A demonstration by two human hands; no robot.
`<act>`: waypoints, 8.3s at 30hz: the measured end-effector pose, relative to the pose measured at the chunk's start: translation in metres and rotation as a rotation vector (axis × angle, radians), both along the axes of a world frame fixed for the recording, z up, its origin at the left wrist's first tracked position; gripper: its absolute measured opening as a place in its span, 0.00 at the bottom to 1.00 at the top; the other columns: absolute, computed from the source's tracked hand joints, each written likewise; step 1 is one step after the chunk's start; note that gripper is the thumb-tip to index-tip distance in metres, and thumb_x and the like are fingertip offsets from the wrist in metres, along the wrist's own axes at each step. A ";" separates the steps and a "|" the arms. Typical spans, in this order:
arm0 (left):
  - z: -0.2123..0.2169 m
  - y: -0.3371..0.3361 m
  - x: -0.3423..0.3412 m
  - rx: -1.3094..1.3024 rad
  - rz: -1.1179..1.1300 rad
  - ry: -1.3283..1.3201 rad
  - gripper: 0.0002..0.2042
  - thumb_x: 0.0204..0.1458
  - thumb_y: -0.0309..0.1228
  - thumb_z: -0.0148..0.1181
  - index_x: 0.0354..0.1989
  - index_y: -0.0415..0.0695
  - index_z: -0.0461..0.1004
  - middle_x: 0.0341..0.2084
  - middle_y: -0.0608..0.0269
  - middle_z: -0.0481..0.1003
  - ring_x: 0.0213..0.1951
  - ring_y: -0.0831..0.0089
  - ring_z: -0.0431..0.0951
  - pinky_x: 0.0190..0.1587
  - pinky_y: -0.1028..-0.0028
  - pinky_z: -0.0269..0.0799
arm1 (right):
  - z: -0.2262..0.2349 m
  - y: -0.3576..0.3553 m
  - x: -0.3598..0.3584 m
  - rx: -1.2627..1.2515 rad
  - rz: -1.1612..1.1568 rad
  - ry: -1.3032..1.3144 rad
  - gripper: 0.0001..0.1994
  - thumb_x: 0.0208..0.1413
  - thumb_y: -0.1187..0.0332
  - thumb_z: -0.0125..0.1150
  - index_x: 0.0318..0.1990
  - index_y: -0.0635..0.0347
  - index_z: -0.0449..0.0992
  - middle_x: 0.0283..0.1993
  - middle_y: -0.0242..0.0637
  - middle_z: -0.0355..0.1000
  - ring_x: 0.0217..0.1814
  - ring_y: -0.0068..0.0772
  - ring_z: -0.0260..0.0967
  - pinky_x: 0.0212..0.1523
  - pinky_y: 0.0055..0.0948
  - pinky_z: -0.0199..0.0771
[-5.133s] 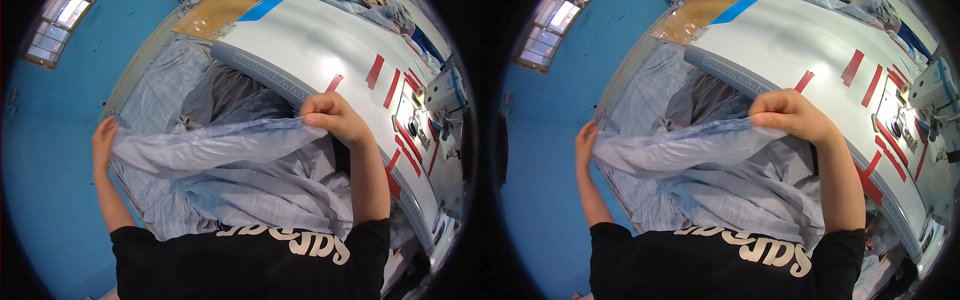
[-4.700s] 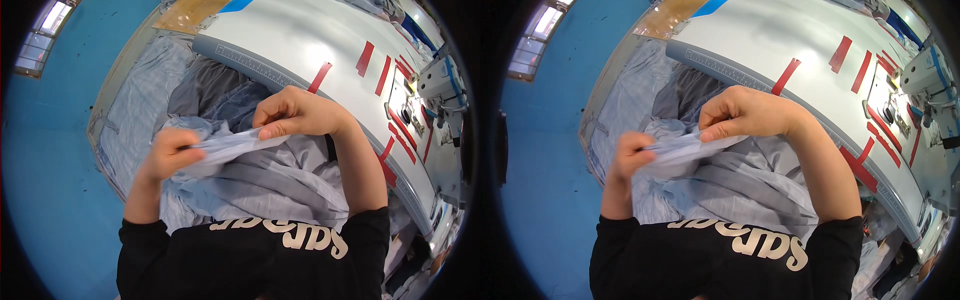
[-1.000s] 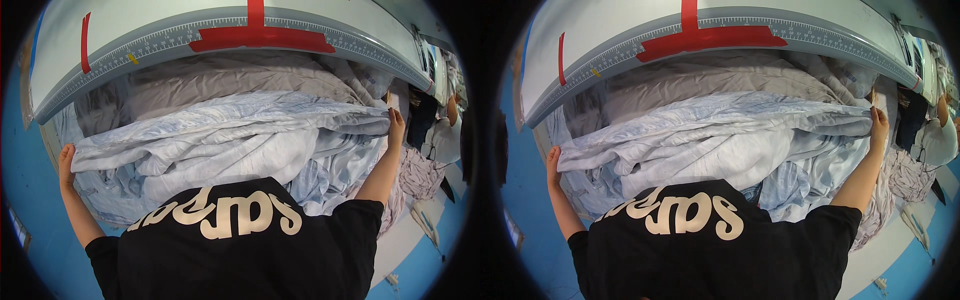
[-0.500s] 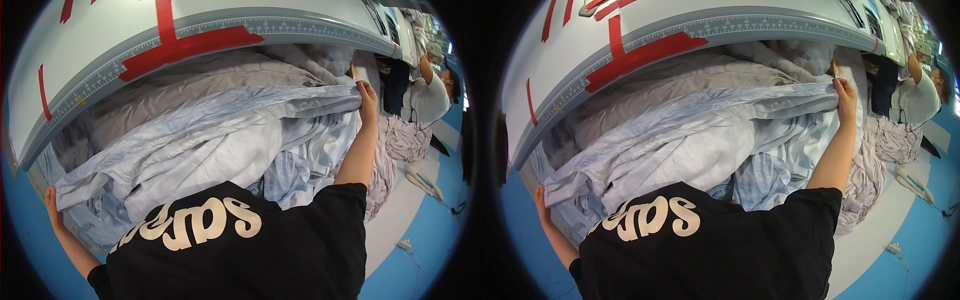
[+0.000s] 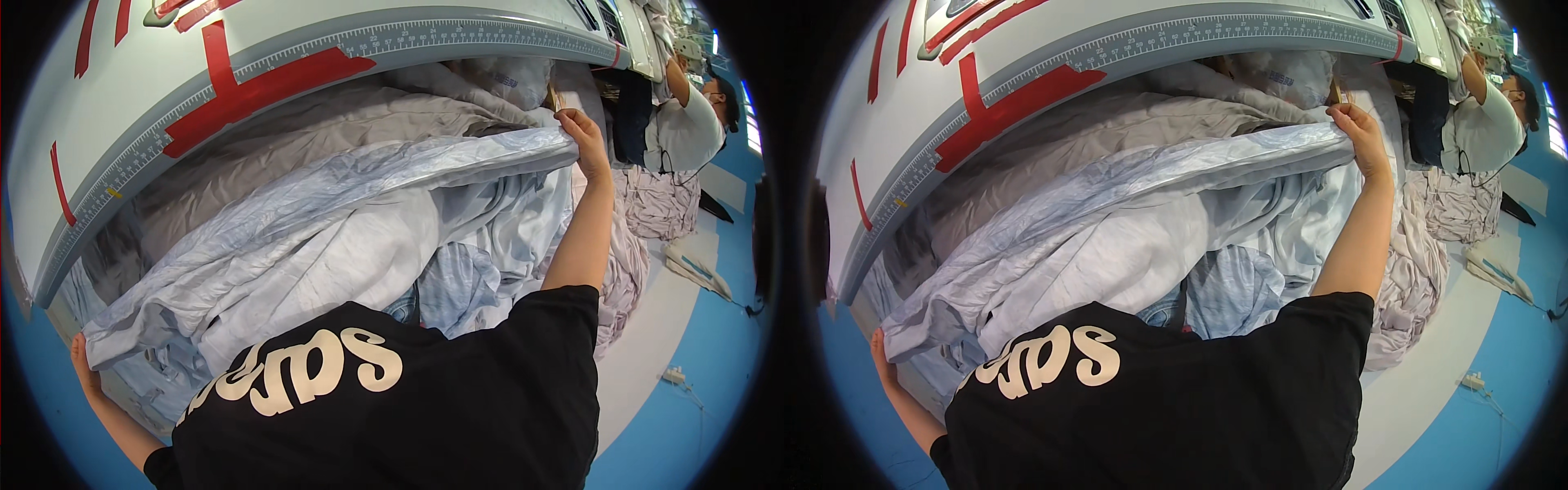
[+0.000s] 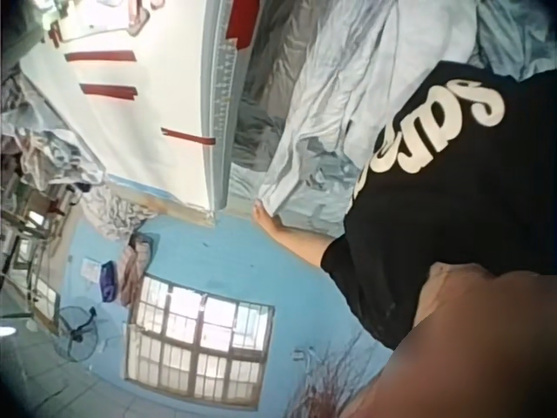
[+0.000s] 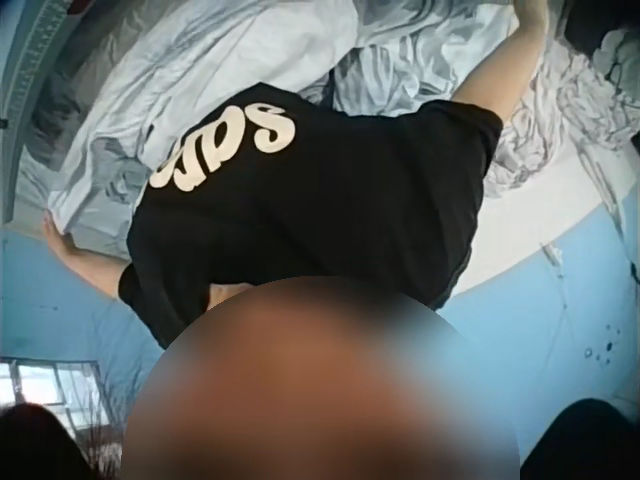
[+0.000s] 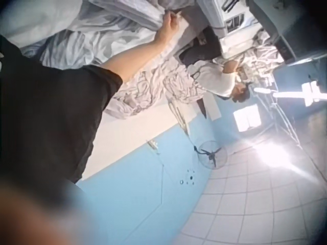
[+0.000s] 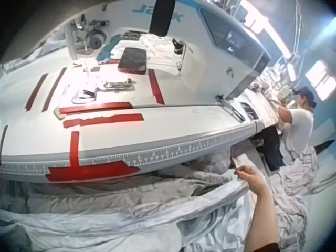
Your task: Sewing pillow covers using an industrial sewing machine.
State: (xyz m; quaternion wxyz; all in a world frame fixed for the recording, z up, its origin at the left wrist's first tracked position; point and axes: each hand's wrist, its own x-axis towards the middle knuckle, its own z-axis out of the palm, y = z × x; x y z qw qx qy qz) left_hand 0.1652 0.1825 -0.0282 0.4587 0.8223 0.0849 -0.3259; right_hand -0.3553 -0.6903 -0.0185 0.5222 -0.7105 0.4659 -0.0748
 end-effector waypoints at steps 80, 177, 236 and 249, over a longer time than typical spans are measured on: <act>0.131 -0.260 -0.015 -0.249 -0.634 -0.107 0.08 0.44 0.31 0.61 0.29 0.39 0.73 0.22 0.73 0.72 0.28 0.86 0.68 0.32 0.83 0.63 | 0.058 -0.092 0.070 -0.283 -0.343 -0.216 0.21 0.56 0.59 0.52 0.51 0.67 0.67 0.49 0.41 0.66 0.48 0.32 0.65 0.48 0.28 0.65; -0.124 0.082 -0.063 0.155 0.810 -0.906 0.14 0.48 0.22 0.52 0.44 0.37 0.62 0.39 0.52 0.70 0.38 0.63 0.73 0.42 0.65 0.72 | -0.029 0.232 0.088 -1.029 0.511 -0.299 0.19 0.21 0.86 0.49 0.28 0.59 0.67 0.23 0.39 0.63 0.21 0.36 0.62 0.20 0.29 0.62; -0.033 -0.024 -0.153 -0.225 0.839 -1.045 0.26 0.50 0.45 0.48 0.54 0.41 0.61 0.54 0.50 0.60 0.55 0.58 0.62 0.55 0.61 0.60 | -0.052 0.174 0.040 -0.966 0.390 0.076 0.18 0.36 0.85 0.58 0.39 0.63 0.69 0.33 0.40 0.65 0.35 0.38 0.64 0.38 0.27 0.65; -0.065 -0.075 -0.226 0.346 -0.347 -0.502 0.17 0.42 0.27 0.58 0.43 0.40 0.70 0.42 0.52 0.72 0.45 0.56 0.72 0.48 0.66 0.67 | 0.013 0.276 0.234 -0.654 1.067 -0.021 0.16 0.41 0.79 0.56 0.42 0.65 0.70 0.39 0.45 0.68 0.42 0.46 0.65 0.43 0.36 0.65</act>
